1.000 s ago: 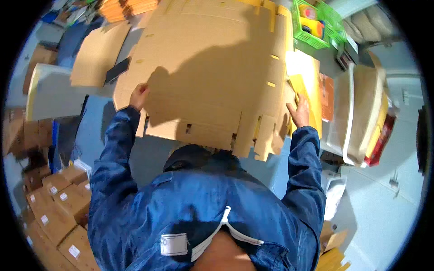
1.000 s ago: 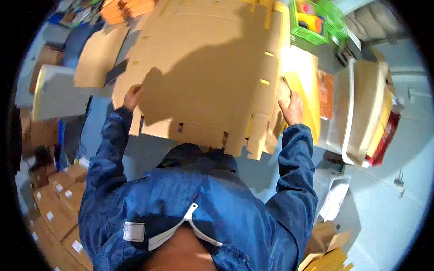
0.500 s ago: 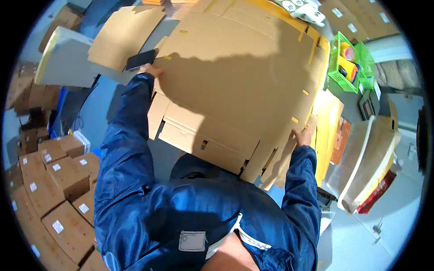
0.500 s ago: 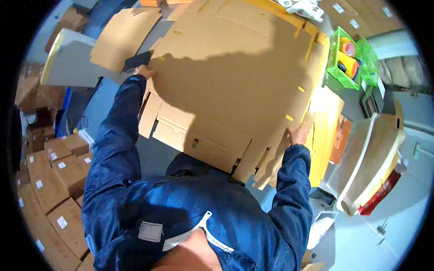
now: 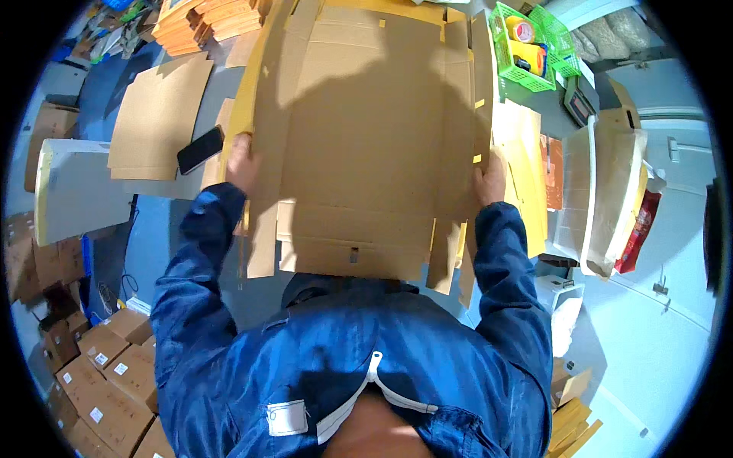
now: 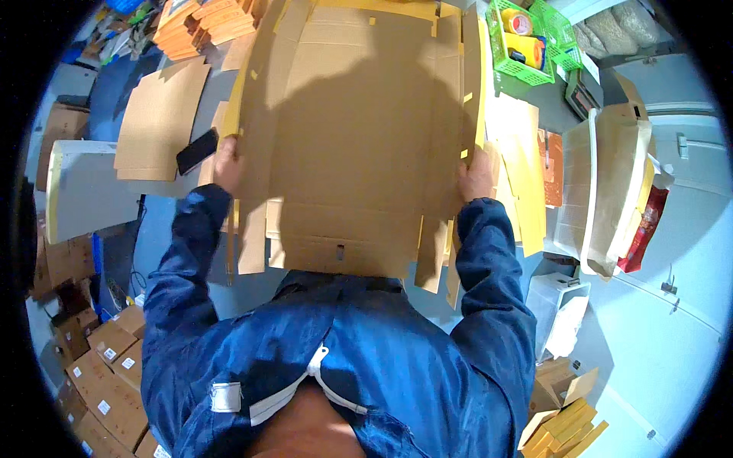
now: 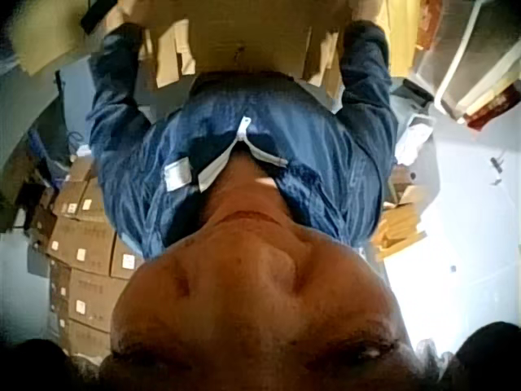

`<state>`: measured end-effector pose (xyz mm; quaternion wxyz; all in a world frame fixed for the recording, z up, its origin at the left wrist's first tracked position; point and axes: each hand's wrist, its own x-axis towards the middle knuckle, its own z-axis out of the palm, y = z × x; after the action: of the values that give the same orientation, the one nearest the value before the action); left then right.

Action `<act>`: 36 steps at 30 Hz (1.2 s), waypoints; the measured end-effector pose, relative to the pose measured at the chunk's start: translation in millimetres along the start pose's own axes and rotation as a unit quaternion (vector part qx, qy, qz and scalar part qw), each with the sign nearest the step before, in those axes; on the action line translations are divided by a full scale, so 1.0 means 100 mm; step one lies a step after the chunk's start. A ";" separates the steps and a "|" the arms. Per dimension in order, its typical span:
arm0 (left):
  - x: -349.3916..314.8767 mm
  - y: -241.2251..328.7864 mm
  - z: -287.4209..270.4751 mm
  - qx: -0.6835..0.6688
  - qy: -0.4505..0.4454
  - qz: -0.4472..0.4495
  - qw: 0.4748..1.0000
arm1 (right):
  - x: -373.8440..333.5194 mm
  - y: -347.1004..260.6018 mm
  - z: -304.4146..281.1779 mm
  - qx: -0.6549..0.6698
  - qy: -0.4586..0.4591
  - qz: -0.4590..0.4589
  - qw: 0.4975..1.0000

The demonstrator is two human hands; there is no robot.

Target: The person assembles a cardboard box by folding the flaps and inserting a yellow plastic grid divider. They then place a white foam sheet inside the box and add a second yellow plastic divider on top. The person works in a warehouse environment surrounded by stacks of boxes and packaging materials.

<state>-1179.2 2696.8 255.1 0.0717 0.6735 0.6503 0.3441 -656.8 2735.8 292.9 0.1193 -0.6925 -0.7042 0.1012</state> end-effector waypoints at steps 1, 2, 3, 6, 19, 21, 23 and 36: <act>-0.02 0.12 0.06 -0.008 -0.011 -0.047 0.999 | -0.04 -0.20 0.06 0.132 0.011 0.033 0.991; -0.05 0.23 0.14 -0.018 -0.033 -0.096 0.995 | -0.09 -0.41 0.18 0.256 0.024 0.080 0.963; -0.04 0.29 0.20 -0.028 -0.035 -0.128 0.991 | -0.12 -0.53 0.23 0.374 0.037 0.127 0.918; 0.07 0.31 0.27 -0.203 0.026 -0.217 0.955 | -0.13 -0.70 0.32 0.451 0.001 0.184 0.873; 0.40 -0.07 0.61 -0.038 -0.251 -0.246 0.936 | 0.25 -0.73 0.98 0.251 -0.151 0.250 0.923; 0.33 -0.06 0.66 0.045 -0.219 -0.248 0.943 | 0.27 -0.83 1.00 0.256 -0.150 0.290 0.910; 0.28 -0.07 0.69 0.069 -0.203 -0.233 0.948 | 0.28 -0.95 0.93 0.242 -0.140 0.293 0.914; 0.28 -0.24 0.68 0.097 -0.208 -0.185 0.956 | 0.57 -0.75 0.73 0.067 -0.126 0.209 0.968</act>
<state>-1163.1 2750.4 201.4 0.2021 0.6021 0.7642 0.1123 -751.6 2793.3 248.6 0.0525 -0.7962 -0.5451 0.2573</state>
